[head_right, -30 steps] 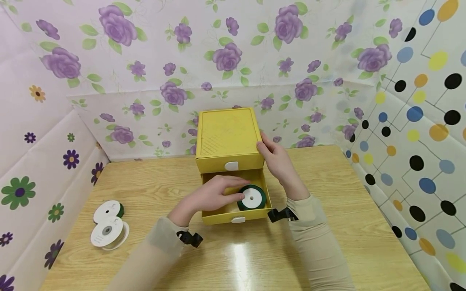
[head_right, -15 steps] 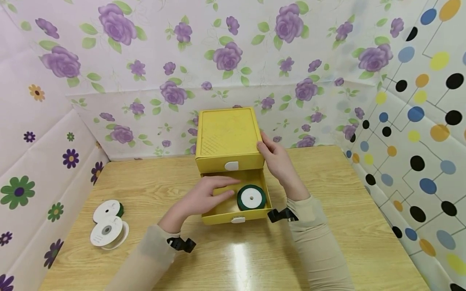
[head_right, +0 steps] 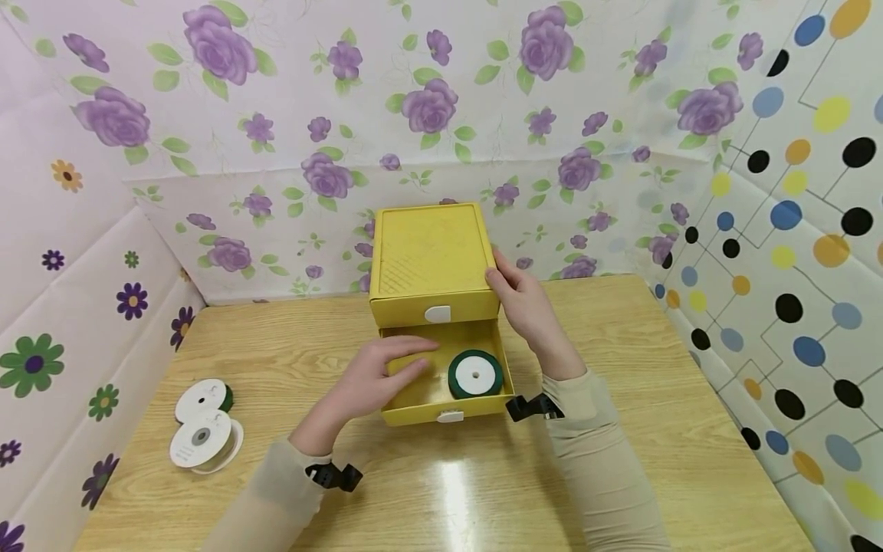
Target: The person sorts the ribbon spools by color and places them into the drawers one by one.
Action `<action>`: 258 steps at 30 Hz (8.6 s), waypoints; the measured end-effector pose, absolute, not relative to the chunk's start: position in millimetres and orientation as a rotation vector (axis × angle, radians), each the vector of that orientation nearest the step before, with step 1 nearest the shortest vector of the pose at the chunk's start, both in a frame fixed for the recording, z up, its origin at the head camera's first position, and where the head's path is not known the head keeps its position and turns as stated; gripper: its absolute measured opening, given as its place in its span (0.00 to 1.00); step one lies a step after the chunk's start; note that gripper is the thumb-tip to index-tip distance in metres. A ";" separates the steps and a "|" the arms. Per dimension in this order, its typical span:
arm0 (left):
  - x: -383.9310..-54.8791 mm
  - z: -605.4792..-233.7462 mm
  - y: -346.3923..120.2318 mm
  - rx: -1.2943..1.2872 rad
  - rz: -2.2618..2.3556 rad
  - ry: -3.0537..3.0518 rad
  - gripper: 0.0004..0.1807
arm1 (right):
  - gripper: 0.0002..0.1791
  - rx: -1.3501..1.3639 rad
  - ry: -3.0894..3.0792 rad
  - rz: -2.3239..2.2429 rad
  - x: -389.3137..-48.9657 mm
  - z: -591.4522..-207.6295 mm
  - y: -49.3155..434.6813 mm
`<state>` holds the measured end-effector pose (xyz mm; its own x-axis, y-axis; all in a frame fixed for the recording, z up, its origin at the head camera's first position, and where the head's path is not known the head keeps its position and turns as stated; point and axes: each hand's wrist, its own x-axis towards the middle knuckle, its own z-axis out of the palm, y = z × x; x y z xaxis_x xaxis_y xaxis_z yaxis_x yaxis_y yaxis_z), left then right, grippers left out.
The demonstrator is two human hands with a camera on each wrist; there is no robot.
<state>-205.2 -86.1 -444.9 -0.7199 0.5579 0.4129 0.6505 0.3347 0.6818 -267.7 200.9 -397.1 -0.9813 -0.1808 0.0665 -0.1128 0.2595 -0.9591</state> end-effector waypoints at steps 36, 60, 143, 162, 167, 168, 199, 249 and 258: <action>-196.4 -443.4 -104.4 -1.126 -1.198 -2.359 0.19 | 0.36 -0.304 2.440 -1.867 -267.7 -396.9 199.6; -175.3 -450.6 -178.2 -0.693 -1.358 -2.353 0.11 | 0.36 -0.317 2.441 -1.858 -266.8 -397.3 201.1; -186.9 -470.2 -374.0 0.265 -0.781 -3.311 0.50 | 0.36 -0.319 2.448 -1.849 -268.4 -399.0 199.9; -189.6 -472.1 -374.8 0.315 -0.826 -3.294 0.47 | 0.36 -0.315 2.459 -1.846 -268.0 -398.7 200.3; -190.4 -472.0 -376.2 0.304 -0.833 -3.285 0.45 | 0.36 -0.313 2.461 -1.840 -268.0 -398.1 200.7; -190.5 -471.5 -376.4 0.300 -0.834 -3.284 0.45 | 0.36 -0.311 2.461 -1.840 -268.5 -398.4 200.8; -187.9 -452.4 -347.7 0.033 -0.673 -3.123 0.40 | 0.37 -0.288 2.452 -1.841 -268.8 -397.2 201.8; -162.4 -373.0 -114.6 -0.984 -0.829 -2.727 0.39 | 0.37 -0.309 2.458 -1.853 -269.0 -399.8 200.9; -172.0 -380.7 -87.5 -1.065 -0.677 -2.842 0.37 | 0.37 -0.309 2.459 -1.854 -268.6 -399.6 200.5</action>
